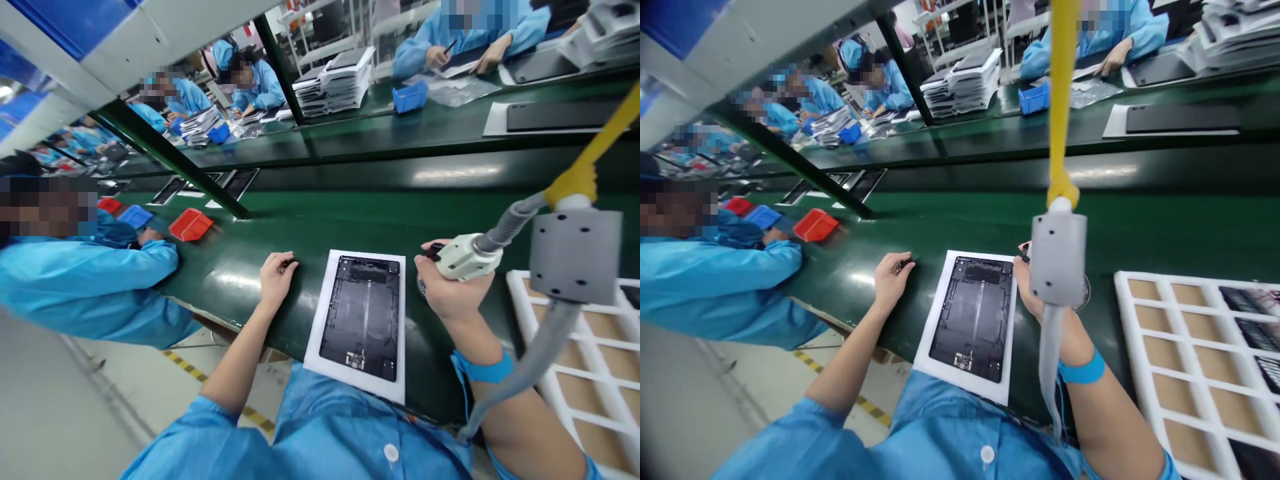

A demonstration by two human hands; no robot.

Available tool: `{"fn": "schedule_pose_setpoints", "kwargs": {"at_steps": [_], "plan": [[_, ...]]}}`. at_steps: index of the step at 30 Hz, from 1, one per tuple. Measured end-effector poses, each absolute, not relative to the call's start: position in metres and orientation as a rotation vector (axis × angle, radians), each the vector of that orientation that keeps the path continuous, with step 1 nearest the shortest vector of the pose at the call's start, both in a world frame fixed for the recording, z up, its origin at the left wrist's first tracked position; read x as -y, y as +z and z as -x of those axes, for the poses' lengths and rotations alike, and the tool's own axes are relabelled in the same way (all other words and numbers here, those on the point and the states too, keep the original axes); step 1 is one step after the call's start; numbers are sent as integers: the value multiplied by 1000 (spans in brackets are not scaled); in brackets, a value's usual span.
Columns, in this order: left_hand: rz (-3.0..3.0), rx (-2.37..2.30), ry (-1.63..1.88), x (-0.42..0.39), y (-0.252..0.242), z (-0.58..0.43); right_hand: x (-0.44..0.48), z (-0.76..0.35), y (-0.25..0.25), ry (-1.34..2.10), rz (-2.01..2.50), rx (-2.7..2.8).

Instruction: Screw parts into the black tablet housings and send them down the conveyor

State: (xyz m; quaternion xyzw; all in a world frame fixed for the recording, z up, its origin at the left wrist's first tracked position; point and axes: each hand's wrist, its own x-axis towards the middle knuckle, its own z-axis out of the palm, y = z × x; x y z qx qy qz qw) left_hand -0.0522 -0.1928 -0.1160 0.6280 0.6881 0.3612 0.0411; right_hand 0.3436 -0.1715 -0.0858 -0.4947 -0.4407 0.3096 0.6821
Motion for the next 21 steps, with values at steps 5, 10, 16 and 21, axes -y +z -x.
{"fn": "schedule_pose_setpoints", "kwargs": {"at_steps": [5,10,16,21], "plan": [[-1883,-2178,1111,158,-116,50,175,-338,-76,674,1118,1035],[-1916,-2089,1137,174,-125,62,168,-336,-80,693,1110,1024],[-1886,-2140,1231,202,-120,64,167,-336,-70,679,1210,1063],[-1765,-2080,1236,219,-110,31,170,-337,-65,677,1185,1121]]}}
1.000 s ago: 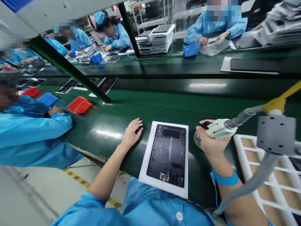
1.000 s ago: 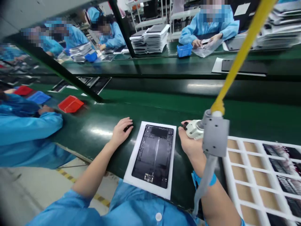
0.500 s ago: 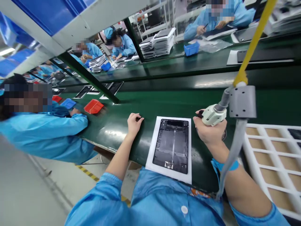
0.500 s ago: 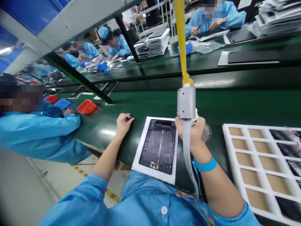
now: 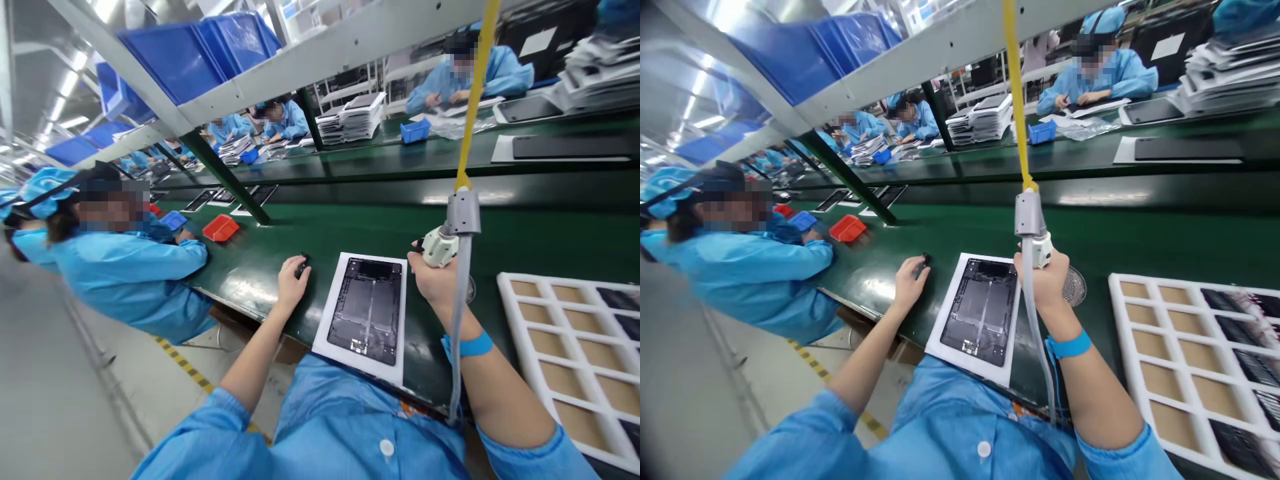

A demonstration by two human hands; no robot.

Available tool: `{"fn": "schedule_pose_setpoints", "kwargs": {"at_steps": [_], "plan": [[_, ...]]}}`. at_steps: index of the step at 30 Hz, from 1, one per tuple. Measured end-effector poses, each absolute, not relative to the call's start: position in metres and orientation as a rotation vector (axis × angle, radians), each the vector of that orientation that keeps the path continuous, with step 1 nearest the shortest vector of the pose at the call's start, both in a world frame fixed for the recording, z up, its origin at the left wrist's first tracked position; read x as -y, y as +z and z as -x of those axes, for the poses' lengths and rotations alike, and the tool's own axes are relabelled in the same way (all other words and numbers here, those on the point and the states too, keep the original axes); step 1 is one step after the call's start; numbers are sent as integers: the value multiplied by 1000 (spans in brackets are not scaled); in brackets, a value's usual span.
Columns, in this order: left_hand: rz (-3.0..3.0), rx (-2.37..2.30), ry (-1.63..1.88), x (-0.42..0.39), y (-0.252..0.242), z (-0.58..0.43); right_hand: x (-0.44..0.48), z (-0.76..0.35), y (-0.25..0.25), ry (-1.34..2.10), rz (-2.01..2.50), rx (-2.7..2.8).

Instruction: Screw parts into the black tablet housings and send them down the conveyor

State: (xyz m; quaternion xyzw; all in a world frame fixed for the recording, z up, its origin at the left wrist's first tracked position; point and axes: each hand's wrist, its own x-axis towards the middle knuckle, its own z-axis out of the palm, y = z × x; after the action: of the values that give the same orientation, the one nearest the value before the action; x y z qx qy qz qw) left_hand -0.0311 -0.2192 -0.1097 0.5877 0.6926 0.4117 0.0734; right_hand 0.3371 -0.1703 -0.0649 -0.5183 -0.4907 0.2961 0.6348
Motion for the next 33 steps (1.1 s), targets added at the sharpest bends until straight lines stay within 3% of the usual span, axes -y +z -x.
{"fn": "schedule_pose_setpoints", "kwargs": {"at_steps": [5,9,16,21,28,33], "plan": [[-1316,-1850,754,254,-104,-8,167,-341,-75,661,1188,1132],[-1309,-1727,393,266,-92,-25,166,-344,-76,584,1197,1140],[-1295,-1697,790,261,-74,-33,168,-350,-75,500,1181,1220],[-1013,-1387,732,244,-70,-41,170,-352,-76,455,1187,1301],[-1338,-1371,585,108,-14,-23,173,-342,-72,521,1167,1343],[-1215,-1714,877,-19,-24,-50,174,-328,-65,664,1153,1367]]}}
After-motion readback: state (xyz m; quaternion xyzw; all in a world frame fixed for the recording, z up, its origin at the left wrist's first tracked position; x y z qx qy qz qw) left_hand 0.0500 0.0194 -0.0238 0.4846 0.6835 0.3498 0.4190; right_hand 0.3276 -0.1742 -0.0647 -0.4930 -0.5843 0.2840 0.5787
